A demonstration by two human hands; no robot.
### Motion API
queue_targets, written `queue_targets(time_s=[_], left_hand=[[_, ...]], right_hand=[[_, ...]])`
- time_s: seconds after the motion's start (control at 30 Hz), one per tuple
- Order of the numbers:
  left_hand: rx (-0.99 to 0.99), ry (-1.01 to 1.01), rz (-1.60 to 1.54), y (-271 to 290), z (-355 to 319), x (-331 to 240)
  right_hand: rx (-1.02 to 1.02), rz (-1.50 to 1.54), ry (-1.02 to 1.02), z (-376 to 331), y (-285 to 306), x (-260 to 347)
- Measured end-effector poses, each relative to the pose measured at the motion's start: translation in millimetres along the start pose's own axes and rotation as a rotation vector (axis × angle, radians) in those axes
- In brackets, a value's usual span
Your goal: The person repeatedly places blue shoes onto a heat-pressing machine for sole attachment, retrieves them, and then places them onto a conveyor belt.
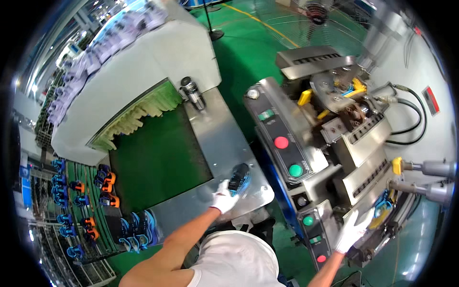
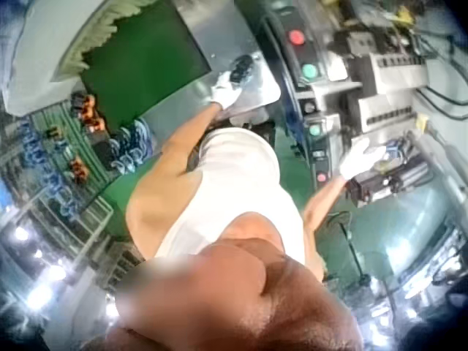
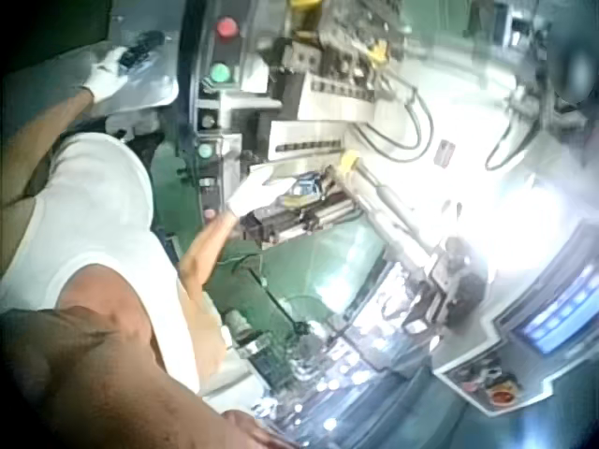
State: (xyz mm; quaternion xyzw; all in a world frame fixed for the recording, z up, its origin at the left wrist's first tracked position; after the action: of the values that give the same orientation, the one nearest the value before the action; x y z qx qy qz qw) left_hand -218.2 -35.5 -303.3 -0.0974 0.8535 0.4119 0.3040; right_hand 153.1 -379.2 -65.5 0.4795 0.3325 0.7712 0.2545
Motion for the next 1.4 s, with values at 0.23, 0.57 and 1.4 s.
queue_targets(time_s=[0.23, 0.57, 1.4], left_hand=[[0.559, -0.344, 0.071, 59, 23, -10], [-0.849, -0.221, 0.362, 446, 314, 229], [-0.196, -0.123, -0.137, 304, 131, 247]], right_hand=[[0.617, -0.720, -0.024, -138, -137, 32], [0.658, -0.773, -0.332, -244, -68, 20], [1.084, -0.173, -0.198, -258, -164, 229]])
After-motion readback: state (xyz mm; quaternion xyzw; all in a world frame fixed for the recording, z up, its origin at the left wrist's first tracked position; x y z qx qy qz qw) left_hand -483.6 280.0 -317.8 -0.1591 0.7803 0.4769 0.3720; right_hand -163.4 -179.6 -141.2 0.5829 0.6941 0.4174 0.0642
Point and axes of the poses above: each hand's wrist, its own z-axis towards the middle knuckle, its own y-axis out of the back of the hand, x = y × z, the point moved 5 cm from there along z, towards the middle knuckle, and after that the axes turned 6 degrees about x, right-handed, at the moved point
